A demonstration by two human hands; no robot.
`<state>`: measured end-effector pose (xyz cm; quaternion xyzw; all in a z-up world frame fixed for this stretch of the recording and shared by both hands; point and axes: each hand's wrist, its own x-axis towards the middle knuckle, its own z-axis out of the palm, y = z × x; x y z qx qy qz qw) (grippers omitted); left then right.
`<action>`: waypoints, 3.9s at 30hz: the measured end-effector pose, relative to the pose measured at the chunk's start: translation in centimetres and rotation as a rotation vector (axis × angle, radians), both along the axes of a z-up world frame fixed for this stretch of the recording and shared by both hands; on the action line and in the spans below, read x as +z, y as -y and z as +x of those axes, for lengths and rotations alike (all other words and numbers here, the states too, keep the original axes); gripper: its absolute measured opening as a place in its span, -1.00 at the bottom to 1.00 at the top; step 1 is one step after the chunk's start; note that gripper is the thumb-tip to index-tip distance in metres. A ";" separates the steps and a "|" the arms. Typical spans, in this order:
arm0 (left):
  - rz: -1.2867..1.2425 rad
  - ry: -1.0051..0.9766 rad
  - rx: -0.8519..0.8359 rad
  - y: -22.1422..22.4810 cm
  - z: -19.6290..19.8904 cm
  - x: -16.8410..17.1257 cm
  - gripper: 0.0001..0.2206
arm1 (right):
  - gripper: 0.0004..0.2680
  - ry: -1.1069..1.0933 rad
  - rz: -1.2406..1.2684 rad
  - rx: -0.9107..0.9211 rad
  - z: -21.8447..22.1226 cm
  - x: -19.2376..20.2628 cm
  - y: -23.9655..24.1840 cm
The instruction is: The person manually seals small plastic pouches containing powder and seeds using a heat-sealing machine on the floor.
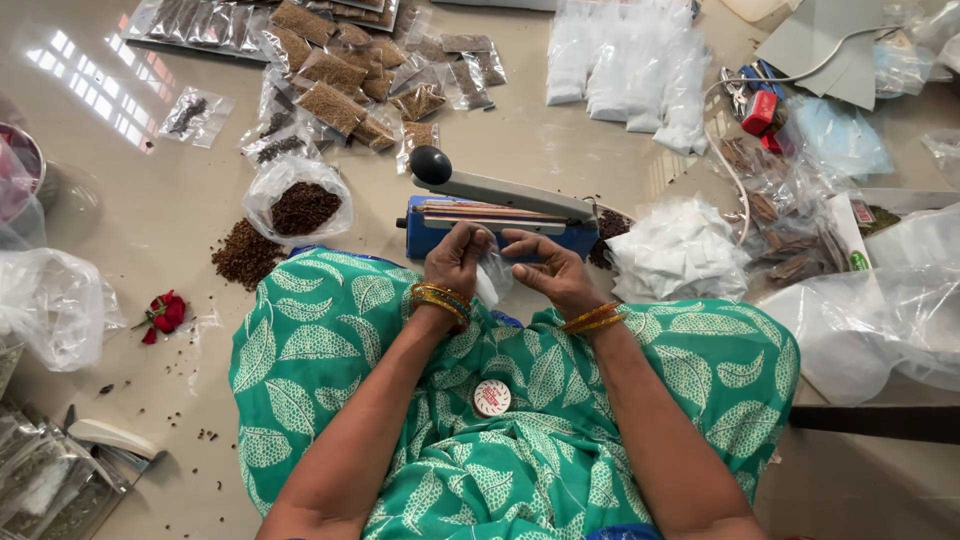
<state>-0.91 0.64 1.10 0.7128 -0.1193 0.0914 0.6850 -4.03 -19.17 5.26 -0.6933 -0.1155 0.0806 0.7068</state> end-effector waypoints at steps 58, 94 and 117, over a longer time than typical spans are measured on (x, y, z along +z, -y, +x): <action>-0.206 -0.662 -0.007 -0.1 5.5 -4.6 -0.71 | -0.82 -0.269 -0.313 -0.456 5.7 -4.9 -2.2; -0.303 -0.915 0.122 0.8 5.7 -2.8 -0.64 | -0.76 -0.267 -0.226 -0.804 6.3 -7.4 -2.2; -0.534 -1.022 -0.078 1.0 5.4 -3.5 -0.61 | -0.84 -0.325 -0.021 -0.772 6.8 -6.6 -2.9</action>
